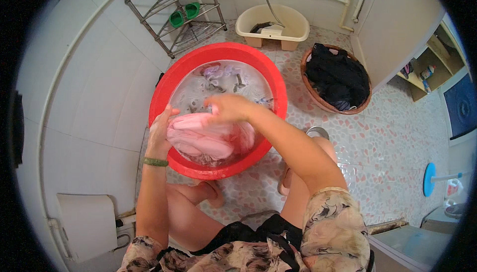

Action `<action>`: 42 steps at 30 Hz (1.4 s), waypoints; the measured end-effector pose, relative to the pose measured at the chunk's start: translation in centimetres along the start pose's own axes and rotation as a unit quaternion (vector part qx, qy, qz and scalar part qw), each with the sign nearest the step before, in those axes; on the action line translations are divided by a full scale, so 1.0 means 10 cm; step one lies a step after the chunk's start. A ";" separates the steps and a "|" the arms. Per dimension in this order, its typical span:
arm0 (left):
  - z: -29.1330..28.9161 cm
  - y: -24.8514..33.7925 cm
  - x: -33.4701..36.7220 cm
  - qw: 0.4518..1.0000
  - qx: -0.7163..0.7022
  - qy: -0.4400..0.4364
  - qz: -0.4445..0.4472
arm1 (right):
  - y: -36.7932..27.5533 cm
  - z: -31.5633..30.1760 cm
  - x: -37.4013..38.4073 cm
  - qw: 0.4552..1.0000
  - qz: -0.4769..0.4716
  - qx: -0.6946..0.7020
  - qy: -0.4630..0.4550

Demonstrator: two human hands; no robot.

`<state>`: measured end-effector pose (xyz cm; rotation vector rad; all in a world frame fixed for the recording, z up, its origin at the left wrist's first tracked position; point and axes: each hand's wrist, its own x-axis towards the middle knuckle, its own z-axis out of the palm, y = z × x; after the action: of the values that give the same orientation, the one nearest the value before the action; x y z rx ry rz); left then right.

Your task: Hand washing clothes in a plastic basin with soapy water.

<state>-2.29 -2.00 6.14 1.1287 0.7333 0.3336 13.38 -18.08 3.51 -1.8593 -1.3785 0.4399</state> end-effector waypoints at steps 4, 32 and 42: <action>-0.28 0.04 0.05 0.997 0.062 -0.016 0.033 | -0.02 0.25 -0.09 0.939 0.079 -0.163 -0.293; 0.47 -0.55 0.16 0.883 -0.296 -0.326 -0.163 | -0.46 0.50 0.30 0.950 -0.077 0.139 0.269; 0.38 -0.57 0.09 0.935 -0.272 -0.224 0.054 | -0.81 0.68 0.14 0.983 -0.019 -0.088 0.160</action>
<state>0.29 -6.41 1.49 0.6765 0.1514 0.3303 4.04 -13.32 5.36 -1.9410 -1.2614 -0.0050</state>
